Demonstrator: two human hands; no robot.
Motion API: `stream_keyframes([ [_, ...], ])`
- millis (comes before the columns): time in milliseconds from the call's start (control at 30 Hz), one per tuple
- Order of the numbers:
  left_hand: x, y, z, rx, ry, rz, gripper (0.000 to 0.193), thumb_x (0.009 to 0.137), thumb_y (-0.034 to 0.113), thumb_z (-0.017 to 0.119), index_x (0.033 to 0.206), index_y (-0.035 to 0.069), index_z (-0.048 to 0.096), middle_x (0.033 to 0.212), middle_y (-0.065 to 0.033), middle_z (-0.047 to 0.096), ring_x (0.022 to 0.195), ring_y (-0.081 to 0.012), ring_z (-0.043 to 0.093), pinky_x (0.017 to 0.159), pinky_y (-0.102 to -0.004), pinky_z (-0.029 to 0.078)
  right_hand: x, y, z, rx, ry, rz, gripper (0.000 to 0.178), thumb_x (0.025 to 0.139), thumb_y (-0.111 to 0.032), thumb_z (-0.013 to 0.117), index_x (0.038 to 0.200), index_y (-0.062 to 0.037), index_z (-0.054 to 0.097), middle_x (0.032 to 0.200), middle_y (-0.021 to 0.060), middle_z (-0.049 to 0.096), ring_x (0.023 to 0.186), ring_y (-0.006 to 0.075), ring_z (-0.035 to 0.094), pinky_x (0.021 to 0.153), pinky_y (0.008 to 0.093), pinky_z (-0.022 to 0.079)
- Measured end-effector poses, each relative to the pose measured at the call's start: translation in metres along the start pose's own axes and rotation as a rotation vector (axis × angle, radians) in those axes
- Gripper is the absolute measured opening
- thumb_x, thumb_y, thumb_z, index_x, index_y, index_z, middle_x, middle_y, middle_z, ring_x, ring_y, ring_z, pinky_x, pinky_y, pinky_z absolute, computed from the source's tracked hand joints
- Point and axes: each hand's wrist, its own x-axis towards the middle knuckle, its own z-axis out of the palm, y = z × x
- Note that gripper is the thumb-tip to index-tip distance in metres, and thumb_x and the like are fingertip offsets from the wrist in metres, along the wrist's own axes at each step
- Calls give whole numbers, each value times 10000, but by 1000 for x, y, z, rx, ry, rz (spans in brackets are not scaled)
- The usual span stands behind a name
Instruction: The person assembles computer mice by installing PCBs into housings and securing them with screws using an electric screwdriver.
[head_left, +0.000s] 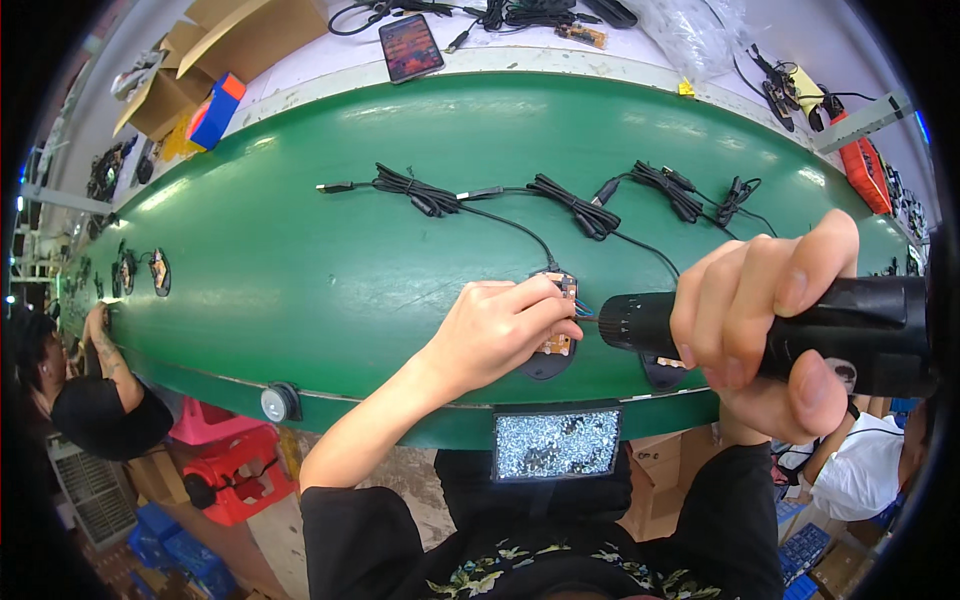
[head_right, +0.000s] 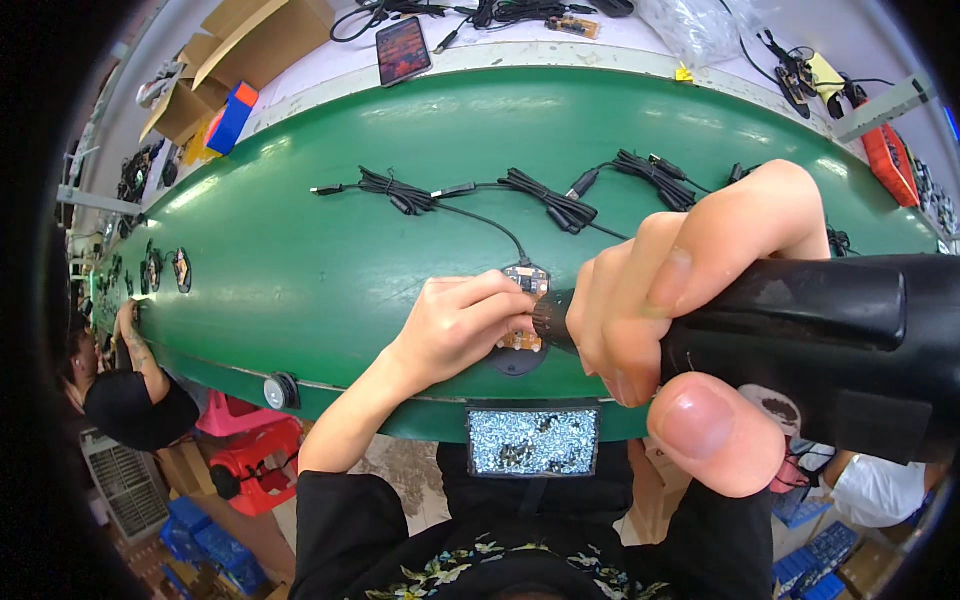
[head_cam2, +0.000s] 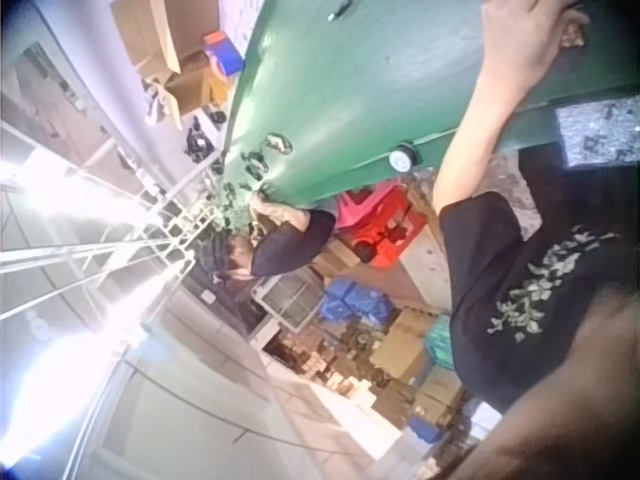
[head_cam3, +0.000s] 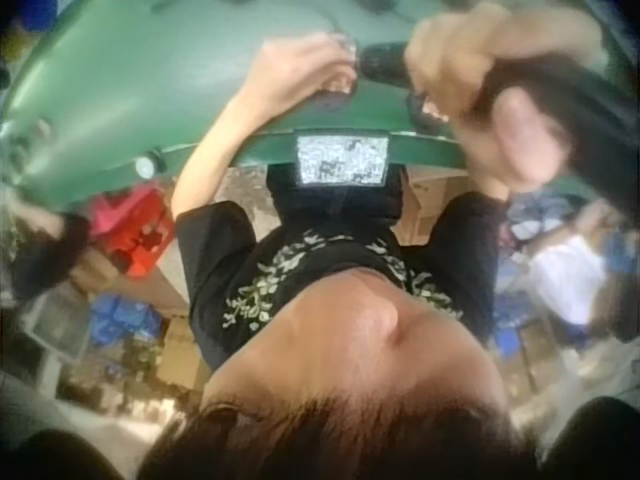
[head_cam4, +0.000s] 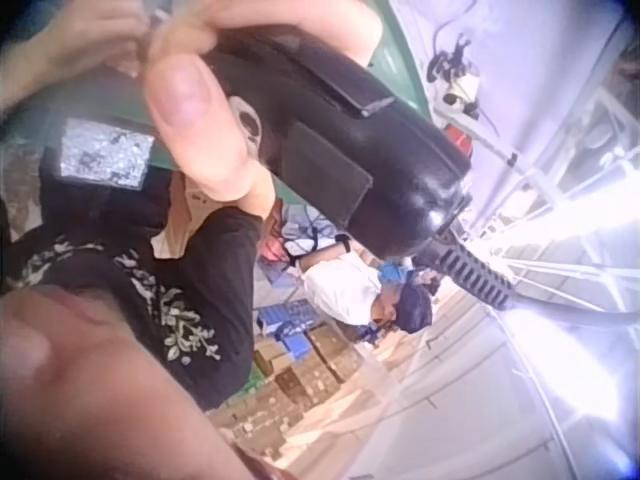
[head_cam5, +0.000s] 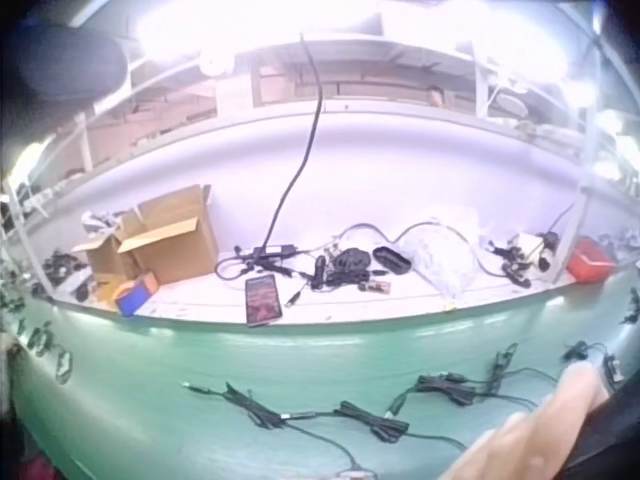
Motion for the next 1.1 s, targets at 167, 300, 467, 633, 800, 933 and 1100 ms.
stream_keyframes([
  [167,-2,0,0,-53,15,-5,195,738,144,787,841,55,645,831,-31,636,621,-224,648,529,-309,523,-2,3,0,11,15,-15,366,837,-271,685,1007,-94,413,572,1,507,385,115,458,420,264,436],
  [300,1,4,-3,-60,16,-7,201,733,157,791,838,62,649,821,-27,633,620,-223,642,543,-318,525,0,2,-1,17,-12,11,376,843,-281,689,1012,-95,410,573,3,509,391,114,464,426,264,443],
  [467,1,3,-4,-80,14,-18,286,708,220,816,899,76,660,848,-24,635,668,-218,638,601,-328,519,-2,1,1,1,5,7,379,847,-285,689,1014,-94,408,578,2,510,400,114,462,429,260,432],
  [633,11,3,-23,17,-136,-222,747,623,334,879,1255,75,575,1127,-102,594,997,-295,590,855,-380,477,1,11,3,-38,21,-4,373,853,-280,674,1024,-85,406,591,2,496,442,112,460,461,262,412],
  [800,8,-2,-22,-37,-337,-322,822,623,352,879,1316,73,537,1187,-124,582,1096,-327,545,961,-420,436,0,15,3,-54,11,36,357,859,-262,665,1026,-80,408,605,10,488,450,115,454,476,269,407],
  [933,4,2,-17,21,-320,-298,807,639,361,869,1317,76,538,1174,-121,585,1065,-320,554,944,-414,440,-2,27,5,-74,30,37,346,857,-246,670,1033,-80,422,618,17,479,471,121,450,501,283,396],
  [1100,5,4,-14,28,-286,-281,792,657,380,856,1317,78,538,1164,-116,584,1045,-316,556,898,-399,436,-2,33,4,-80,41,72,356,858,-254,683,1040,-82,431,628,19,476,479,118,440,517,286,393],
])
